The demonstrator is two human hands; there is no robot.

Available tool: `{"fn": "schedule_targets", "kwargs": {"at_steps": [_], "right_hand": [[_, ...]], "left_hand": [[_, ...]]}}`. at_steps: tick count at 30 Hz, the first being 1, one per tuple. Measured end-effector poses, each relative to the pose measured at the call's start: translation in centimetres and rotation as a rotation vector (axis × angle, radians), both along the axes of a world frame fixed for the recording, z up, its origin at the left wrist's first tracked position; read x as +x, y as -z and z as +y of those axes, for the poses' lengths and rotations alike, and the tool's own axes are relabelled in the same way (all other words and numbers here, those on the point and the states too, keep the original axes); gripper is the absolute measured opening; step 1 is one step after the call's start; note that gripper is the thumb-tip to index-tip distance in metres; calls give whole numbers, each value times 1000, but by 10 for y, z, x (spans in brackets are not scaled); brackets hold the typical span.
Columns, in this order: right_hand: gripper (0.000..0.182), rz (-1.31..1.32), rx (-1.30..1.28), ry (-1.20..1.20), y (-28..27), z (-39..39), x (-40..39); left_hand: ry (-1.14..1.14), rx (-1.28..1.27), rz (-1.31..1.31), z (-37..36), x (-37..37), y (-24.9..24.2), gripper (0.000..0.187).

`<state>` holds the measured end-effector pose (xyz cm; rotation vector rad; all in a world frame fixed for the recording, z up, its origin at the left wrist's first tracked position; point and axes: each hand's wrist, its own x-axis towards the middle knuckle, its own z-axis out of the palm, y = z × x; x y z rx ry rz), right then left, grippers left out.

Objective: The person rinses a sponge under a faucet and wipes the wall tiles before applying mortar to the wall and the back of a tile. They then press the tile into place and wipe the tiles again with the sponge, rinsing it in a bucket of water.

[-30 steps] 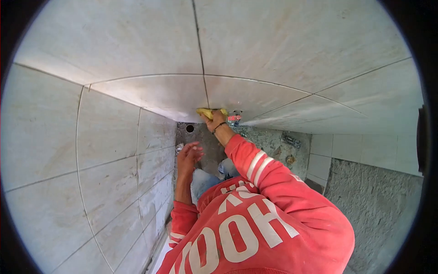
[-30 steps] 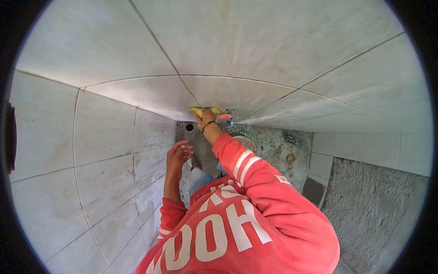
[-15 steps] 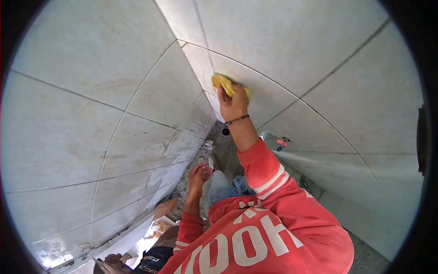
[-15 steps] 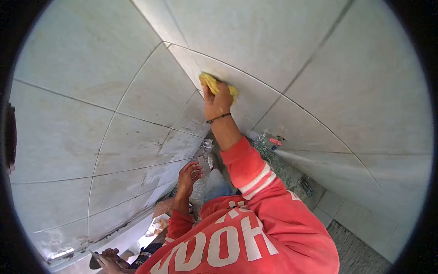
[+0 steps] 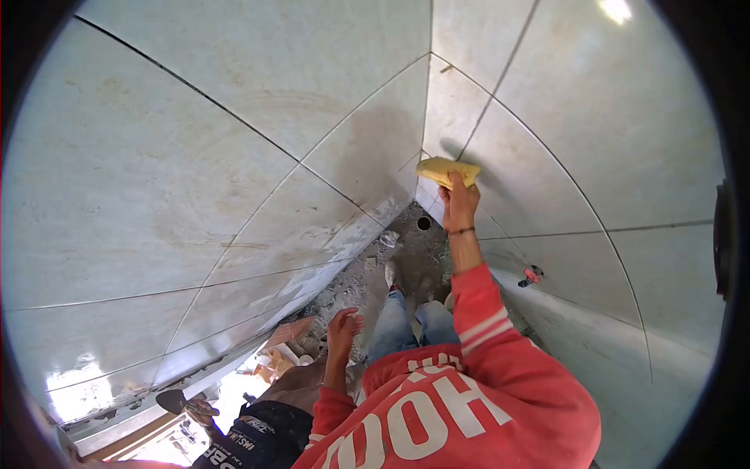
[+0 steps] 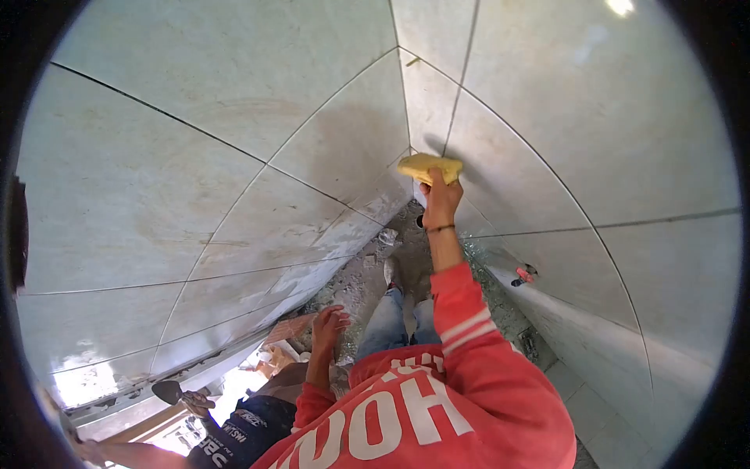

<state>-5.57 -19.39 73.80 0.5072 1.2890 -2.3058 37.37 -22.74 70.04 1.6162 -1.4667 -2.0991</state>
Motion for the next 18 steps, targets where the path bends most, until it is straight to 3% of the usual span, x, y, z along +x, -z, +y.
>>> {"fn": "schedule_targets", "kwargs": {"at_steps": [1,3,5,6,8,9,11,15,17,18], "right_hand": [[18,282,153,-27,-48,-19,19],[23,796,265,-103,-77,-33,25],[26,1122,369,51,-135,-57,35],[28,1262,333,106,-154,-71,36],[37,1502,211,177,-175,-106,39],[44,1600,130,187,-173,-122,45],[46,1635,130,216,-149,-146,65],[55,1795,161,407,-103,-188,96],[64,1841,207,193,2,-180,123],[50,1772,273,122,71,-172,141]], "left_hand": [[53,-83,-120,0,17,26,30],[94,-148,-251,15,39,60,28],[439,-145,-434,38,41,77,25],[425,-137,-439,55,41,85,25],[737,-562,-430,87,47,96,23],[726,-549,-443,92,53,91,23],[669,-317,-323,88,55,75,20],[773,-157,-199,90,106,106,21],[949,-214,-263,99,127,144,24],[947,-236,-263,100,128,159,24]]}}
